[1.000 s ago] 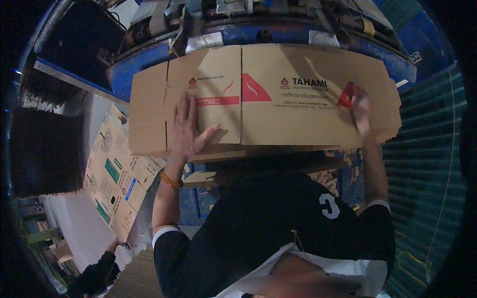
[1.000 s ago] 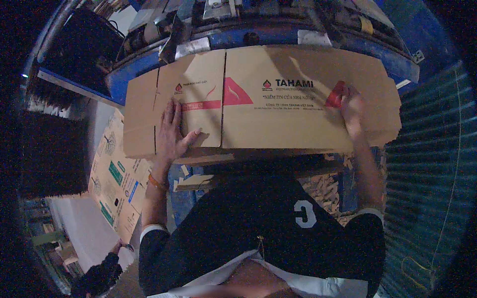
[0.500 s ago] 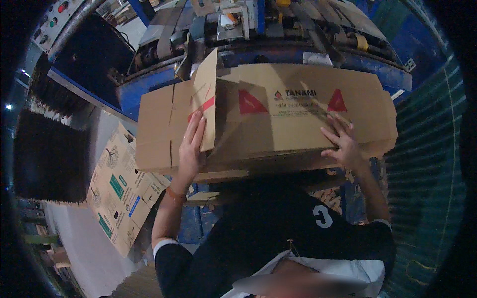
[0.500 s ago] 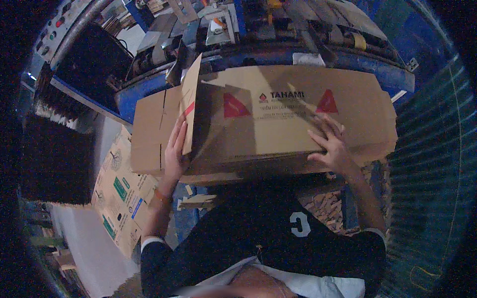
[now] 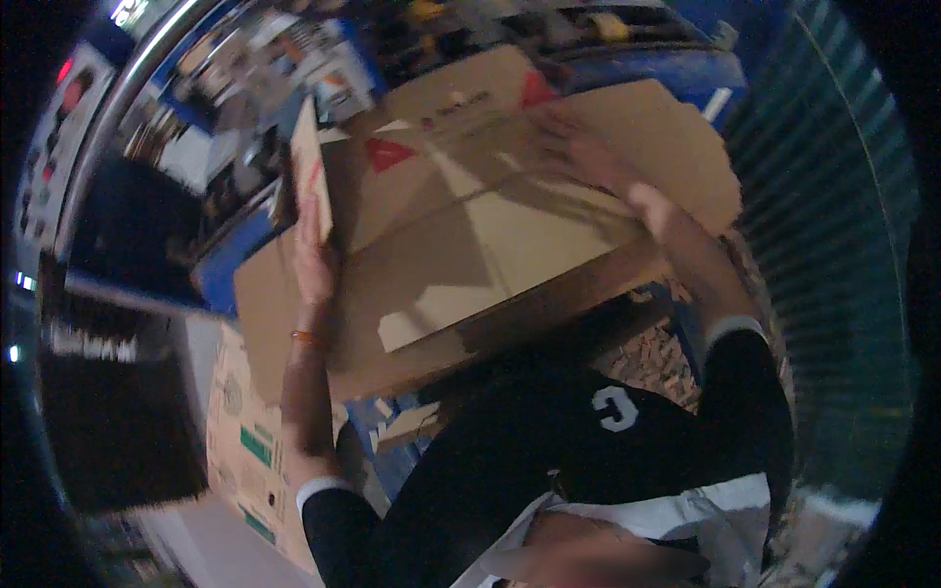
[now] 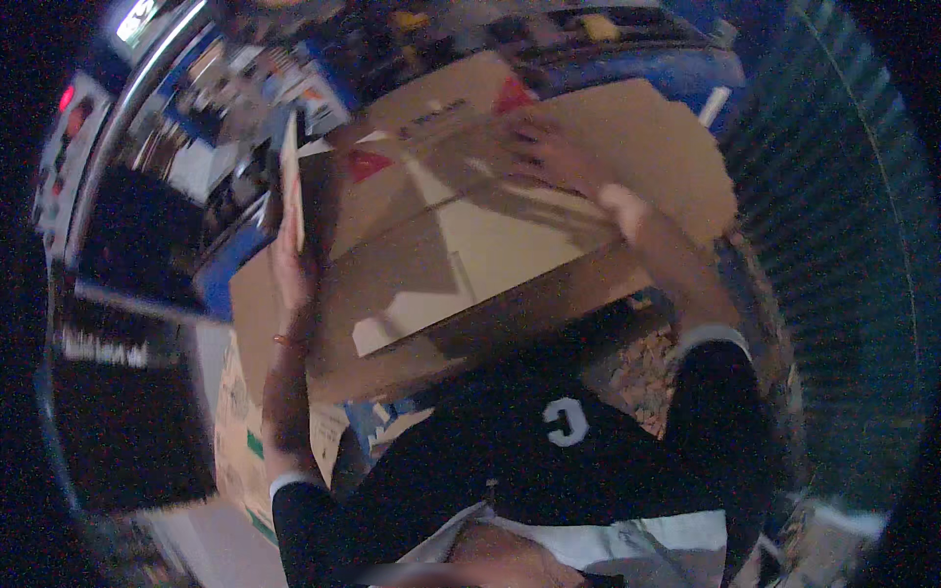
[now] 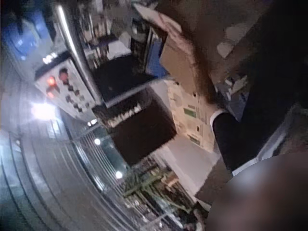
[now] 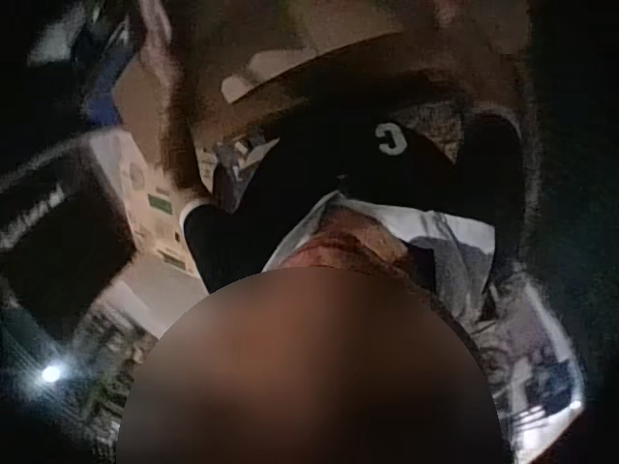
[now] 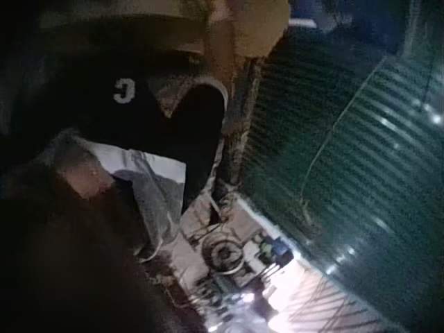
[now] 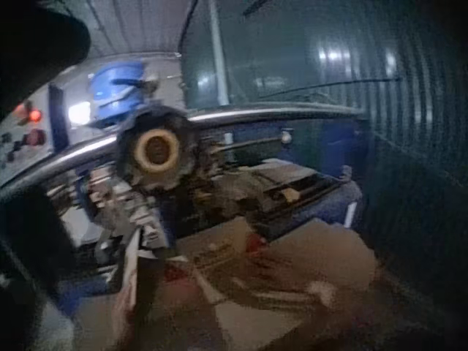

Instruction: The person repeatedly folds flat cardboard sheets into box shapes by hand, aligning flaps and creasing edges. The person stacks the folded boxes on a nearby surface. The task is performed continuously without visible tools.

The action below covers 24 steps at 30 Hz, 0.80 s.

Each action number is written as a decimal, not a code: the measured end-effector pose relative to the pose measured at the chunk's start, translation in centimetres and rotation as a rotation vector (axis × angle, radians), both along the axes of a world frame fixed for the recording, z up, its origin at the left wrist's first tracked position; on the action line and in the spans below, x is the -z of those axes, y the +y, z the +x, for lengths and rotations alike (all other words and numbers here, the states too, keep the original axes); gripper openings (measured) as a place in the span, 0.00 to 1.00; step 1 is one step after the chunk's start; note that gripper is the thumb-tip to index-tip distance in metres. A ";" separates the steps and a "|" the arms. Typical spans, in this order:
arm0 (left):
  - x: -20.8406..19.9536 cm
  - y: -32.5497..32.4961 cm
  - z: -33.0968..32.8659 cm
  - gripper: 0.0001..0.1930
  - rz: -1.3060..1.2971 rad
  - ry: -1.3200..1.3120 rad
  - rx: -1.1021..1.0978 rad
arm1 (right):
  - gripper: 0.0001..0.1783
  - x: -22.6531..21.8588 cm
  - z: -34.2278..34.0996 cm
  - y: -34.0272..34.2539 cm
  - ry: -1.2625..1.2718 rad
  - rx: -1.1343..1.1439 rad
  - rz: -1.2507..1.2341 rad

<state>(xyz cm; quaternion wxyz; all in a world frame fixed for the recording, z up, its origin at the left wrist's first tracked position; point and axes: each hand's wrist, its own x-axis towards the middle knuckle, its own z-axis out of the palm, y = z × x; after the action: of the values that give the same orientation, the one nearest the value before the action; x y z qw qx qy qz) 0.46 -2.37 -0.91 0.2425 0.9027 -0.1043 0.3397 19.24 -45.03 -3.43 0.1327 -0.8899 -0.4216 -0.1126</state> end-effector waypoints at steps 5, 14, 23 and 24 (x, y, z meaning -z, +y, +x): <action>-4.3 0.5 7.6 0.45 0.088 0.286 -0.487 | 0.25 -0.6 3.0 6.8 -0.187 0.475 -0.202; 0.6 6.5 -15.4 0.43 -0.420 -0.672 -1.118 | 0.28 1.6 -7.3 -13.3 -0.354 1.167 0.726; 6.8 7.6 -17.5 0.52 -0.809 0.076 -1.543 | 0.35 8.8 -6.1 -19.2 -0.116 1.097 0.833; 6.3 7.8 -17.6 0.52 -0.658 0.074 -1.565 | 0.33 8.2 -6.2 -18.8 -0.053 1.056 1.024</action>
<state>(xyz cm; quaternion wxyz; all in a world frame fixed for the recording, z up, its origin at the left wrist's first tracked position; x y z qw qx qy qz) -17.16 5.42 -7.17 0.1911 0.6086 0.6623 0.3930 13.08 -63.87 -11.60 0.4497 -0.7978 0.1656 -0.3659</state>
